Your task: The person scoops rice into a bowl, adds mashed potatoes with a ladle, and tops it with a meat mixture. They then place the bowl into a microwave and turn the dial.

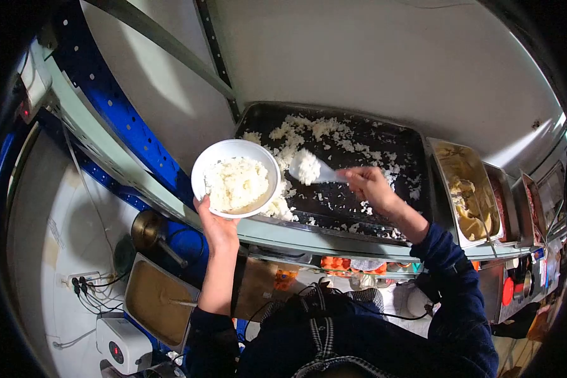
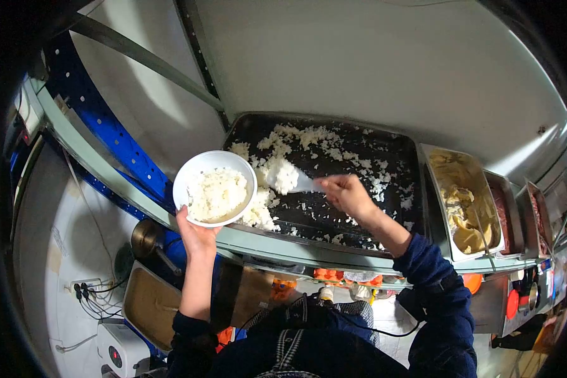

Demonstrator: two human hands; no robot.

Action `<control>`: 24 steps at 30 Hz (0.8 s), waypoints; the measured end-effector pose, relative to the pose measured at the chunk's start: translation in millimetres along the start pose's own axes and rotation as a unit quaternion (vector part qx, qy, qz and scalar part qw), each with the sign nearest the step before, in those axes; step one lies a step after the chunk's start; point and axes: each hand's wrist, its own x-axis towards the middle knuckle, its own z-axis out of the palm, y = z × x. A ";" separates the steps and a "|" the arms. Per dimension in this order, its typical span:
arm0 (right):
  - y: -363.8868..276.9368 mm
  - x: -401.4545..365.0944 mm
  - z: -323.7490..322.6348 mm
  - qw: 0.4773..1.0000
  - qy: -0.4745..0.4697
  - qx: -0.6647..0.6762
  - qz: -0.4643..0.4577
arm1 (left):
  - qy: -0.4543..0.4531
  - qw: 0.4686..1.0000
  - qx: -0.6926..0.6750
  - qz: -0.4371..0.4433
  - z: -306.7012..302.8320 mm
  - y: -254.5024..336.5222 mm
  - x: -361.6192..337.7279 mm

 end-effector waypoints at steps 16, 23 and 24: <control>-98.1 -32.1 76.0 0.734 -0.077 -0.573 -0.356 | -0.102 0.988 -0.094 -0.063 27.0 -35.4 -11.7; -95.0 24.1 -50.7 0.915 0.057 -0.393 -0.073 | -0.027 0.995 -0.088 -0.026 5.4 4.6 -13.1; -52.2 61.5 -81.5 0.878 0.027 -0.473 -0.062 | -0.021 0.996 -0.084 -0.025 4.3 9.8 -15.1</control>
